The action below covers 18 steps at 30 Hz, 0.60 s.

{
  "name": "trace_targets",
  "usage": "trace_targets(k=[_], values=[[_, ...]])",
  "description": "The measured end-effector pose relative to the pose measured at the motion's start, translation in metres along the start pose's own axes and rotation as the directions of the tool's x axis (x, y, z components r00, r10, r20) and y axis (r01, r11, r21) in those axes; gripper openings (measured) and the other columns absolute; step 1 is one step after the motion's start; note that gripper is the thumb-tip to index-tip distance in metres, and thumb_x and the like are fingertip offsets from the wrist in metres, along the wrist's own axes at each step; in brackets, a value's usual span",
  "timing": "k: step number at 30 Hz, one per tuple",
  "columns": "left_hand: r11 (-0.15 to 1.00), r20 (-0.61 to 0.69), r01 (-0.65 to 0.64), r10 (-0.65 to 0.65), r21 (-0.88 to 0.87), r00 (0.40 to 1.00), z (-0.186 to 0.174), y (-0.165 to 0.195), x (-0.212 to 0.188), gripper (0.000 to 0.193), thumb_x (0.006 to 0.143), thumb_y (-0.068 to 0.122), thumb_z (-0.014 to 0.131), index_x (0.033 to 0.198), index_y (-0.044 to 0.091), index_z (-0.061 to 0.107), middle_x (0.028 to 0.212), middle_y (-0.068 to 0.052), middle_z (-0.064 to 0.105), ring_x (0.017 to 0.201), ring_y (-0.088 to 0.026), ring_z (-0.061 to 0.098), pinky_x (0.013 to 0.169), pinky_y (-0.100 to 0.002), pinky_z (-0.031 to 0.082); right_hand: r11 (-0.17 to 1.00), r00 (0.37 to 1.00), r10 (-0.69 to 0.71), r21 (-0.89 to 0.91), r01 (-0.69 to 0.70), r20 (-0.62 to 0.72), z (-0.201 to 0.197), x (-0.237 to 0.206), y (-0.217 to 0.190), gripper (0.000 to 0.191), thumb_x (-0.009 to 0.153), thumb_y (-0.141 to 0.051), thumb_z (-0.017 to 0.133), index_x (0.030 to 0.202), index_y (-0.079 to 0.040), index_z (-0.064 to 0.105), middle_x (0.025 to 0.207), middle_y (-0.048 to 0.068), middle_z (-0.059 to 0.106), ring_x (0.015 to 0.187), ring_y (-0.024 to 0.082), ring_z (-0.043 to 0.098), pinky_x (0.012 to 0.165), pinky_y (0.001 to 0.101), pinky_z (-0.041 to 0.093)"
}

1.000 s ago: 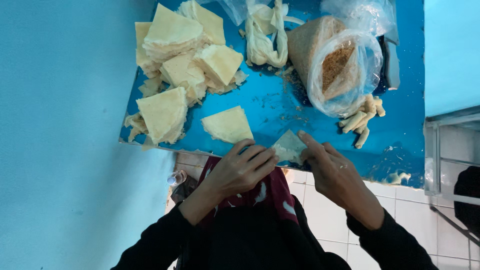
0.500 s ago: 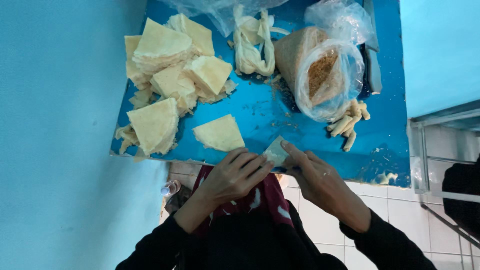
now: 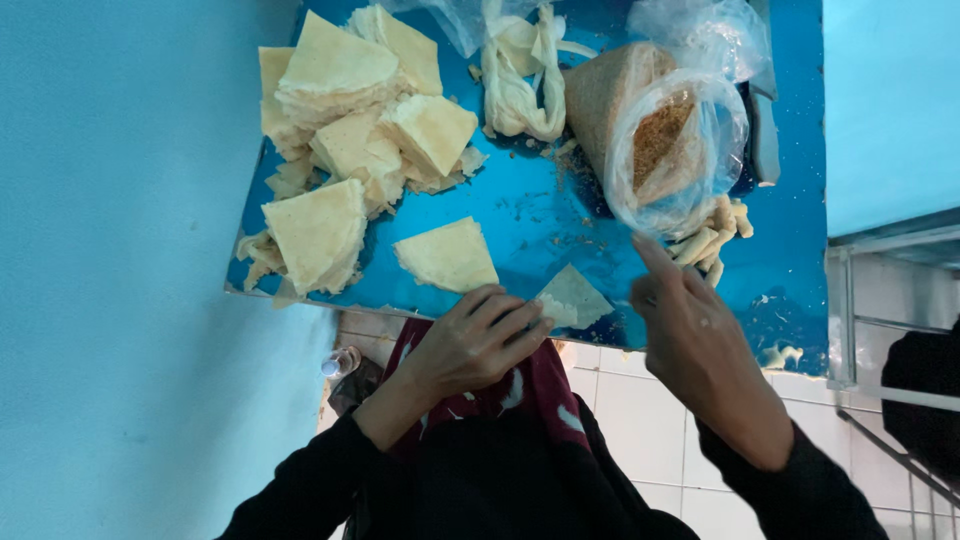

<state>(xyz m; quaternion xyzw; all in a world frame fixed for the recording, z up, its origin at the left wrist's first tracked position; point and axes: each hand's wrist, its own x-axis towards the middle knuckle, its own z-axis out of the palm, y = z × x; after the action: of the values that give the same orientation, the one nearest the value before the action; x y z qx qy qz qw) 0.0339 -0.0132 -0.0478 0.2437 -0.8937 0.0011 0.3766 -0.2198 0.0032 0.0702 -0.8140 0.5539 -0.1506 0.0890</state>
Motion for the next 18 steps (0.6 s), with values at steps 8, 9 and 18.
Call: trace_targets(k=[8, 9, 18], values=[[0.999, 0.034, -0.032, 0.031, 0.016, 0.999, -0.004, -0.002, 0.001, 0.031, 0.091, 0.016, 0.065, 0.121, 0.007, 0.071, 0.123, -0.01, 0.067, 0.112, -0.027, 0.063, 0.103, -0.046, 0.052, 0.917, 0.938, -0.263, 0.244, 0.316, -0.225, 0.034, 0.126, -0.046, 0.08, 0.086, 0.009, 0.062, 0.157, -0.009, 0.03, 0.132, 0.024, 0.064, 0.105, 0.044, 0.064, 0.079, 0.0482, 0.052], [0.999, 0.039, -0.034, 0.033, 0.016, 0.999, -0.005, -0.002, 0.001, 0.032, 0.09, 0.016, 0.065, 0.121, 0.007, 0.071, 0.122, -0.01, 0.067, 0.112, -0.027, 0.064, 0.103, -0.046, 0.052, 0.914, 0.946, -0.27, 0.26, 0.311, -0.18, 0.034, 0.132, -0.047, 0.082, 0.082, 0.013, 0.057, 0.157, -0.009, 0.031, 0.134, 0.021, 0.065, 0.106, 0.044, 0.065, 0.077, 0.0494, 0.051], [0.999, -0.029, -0.042, 0.042, 0.033, 0.999, 0.005, -0.004, -0.003, 0.035, 0.096, 0.014, 0.066, 0.13, 0.005, 0.069, 0.123, -0.009, 0.069, 0.11, -0.024, 0.064, 0.102, -0.043, 0.052, 0.996, 0.974, 0.051, 0.079, -0.034, -0.219, -0.028, 0.095, 0.055, 0.04, 0.099, 0.008, 0.062, 0.131, -0.002, 0.04, 0.109, 0.019, 0.076, 0.096, 0.04, 0.075, 0.073, 0.0472, 0.058]])
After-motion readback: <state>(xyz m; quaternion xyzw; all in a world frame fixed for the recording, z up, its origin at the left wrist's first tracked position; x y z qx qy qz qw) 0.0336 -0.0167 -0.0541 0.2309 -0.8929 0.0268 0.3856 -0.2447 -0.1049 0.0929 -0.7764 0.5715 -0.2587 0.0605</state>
